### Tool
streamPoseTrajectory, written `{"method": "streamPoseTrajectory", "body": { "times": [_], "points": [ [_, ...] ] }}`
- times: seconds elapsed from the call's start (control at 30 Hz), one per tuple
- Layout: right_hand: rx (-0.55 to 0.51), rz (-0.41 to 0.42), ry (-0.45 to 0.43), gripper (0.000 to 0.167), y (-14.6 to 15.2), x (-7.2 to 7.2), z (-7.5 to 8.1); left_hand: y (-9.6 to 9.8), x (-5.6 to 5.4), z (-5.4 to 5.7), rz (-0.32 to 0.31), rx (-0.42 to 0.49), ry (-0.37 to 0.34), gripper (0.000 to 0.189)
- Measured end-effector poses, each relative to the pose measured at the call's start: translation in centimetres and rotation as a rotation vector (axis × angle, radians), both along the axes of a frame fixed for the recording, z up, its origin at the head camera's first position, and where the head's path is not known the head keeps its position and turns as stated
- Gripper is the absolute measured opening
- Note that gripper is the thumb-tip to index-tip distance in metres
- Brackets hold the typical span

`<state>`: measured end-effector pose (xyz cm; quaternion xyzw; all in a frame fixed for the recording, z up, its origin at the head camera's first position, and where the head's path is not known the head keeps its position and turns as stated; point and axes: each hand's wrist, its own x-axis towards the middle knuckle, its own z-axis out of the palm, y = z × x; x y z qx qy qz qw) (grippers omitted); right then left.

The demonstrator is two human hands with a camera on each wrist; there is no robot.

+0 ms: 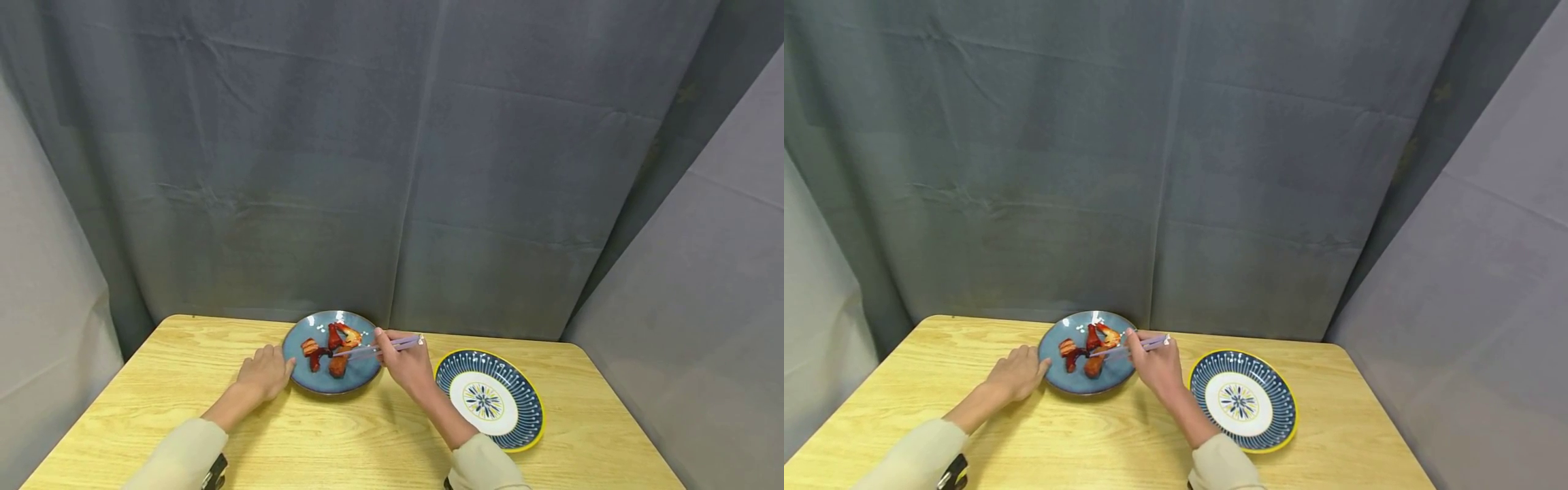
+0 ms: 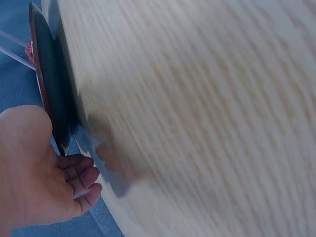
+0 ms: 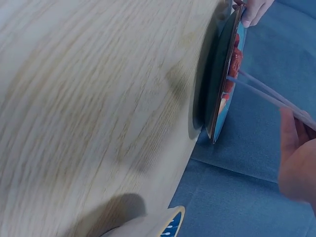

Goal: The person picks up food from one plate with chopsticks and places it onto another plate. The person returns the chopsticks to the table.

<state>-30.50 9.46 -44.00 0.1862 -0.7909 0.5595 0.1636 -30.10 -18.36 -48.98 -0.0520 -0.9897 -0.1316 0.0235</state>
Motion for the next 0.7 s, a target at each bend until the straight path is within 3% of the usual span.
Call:
{"method": "streamPoseTrajectory", "body": {
  "times": [0.47, 0.7],
  "points": [
    [-0.202, -0.034, -0.117, 0.028, 0.43, 0.21, -0.21, -0.11, -0.21, -0.39, 0.009, -0.006, -0.003, 0.044],
    [-0.262, -0.026, -0.115, 0.030, 0.90, 0.50, -0.29, -0.11, -0.19, -0.32, 0.002, -0.008, 0.002, 0.044]
  ]
}}
